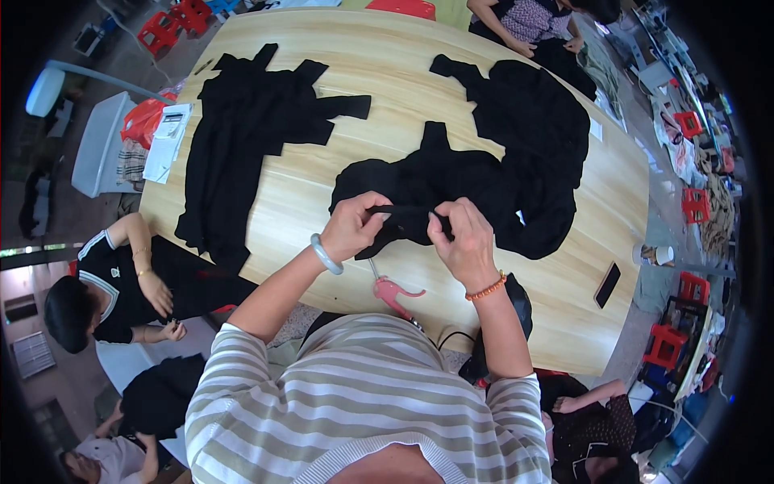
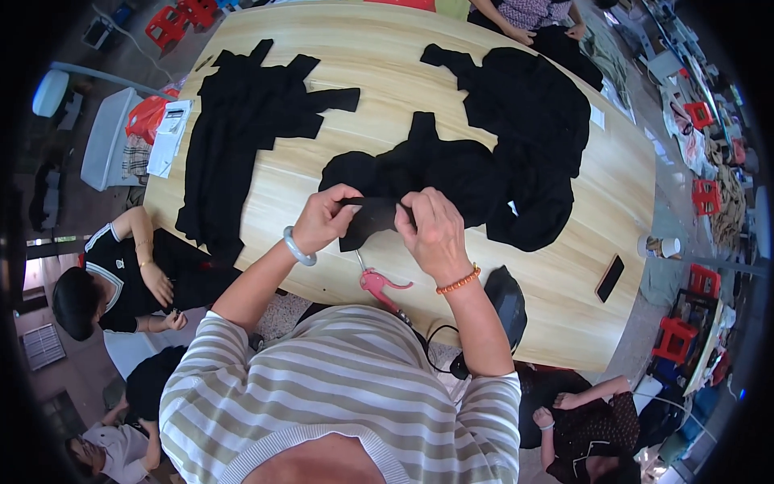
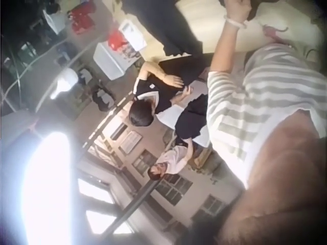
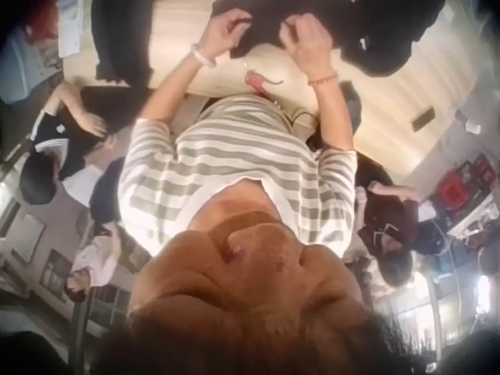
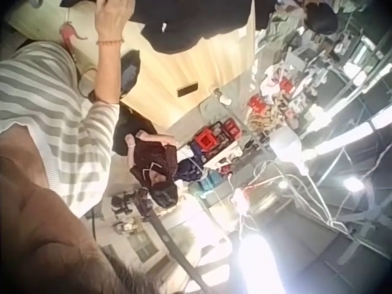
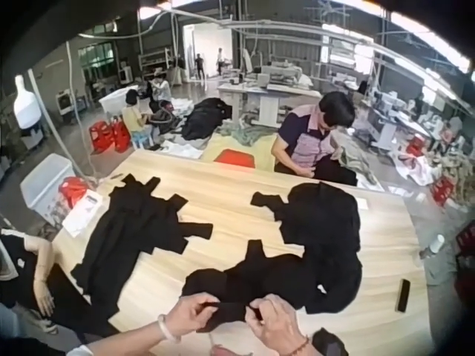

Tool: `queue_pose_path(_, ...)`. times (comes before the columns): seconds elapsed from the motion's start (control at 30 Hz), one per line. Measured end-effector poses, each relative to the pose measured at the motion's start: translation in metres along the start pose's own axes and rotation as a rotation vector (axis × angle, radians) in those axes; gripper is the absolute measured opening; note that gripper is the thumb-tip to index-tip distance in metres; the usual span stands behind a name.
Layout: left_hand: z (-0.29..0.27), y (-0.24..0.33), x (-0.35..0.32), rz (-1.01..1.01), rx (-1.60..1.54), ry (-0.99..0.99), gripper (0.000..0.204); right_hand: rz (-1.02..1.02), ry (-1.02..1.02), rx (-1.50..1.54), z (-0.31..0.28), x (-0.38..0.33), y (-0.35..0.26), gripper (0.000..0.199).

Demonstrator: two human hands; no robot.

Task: Trim loose threads from black fabric garment pieces using scissors.

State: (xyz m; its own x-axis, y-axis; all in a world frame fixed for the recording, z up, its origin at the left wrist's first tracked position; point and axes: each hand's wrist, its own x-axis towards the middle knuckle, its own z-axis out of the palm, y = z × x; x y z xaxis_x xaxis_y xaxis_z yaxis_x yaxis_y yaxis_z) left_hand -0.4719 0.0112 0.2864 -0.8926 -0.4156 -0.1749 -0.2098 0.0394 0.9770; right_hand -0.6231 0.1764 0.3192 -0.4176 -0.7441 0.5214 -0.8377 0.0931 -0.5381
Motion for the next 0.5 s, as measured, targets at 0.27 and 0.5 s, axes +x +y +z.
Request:
queue_pose_path(0.27, 0.001, 0.029, -0.006, 0.038, -0.06, -0.05, 0.012, -0.005, 0.09, -0.115, 0.009, 0.01, 0.009, 0.018)
queue_pose_path(0.5, -0.013, 0.028, -0.005, 0.002, 0.124, 0.006, 0.013, 0.227, 0.024, 0.029, 0.005, 0.006, 0.013, 0.013)
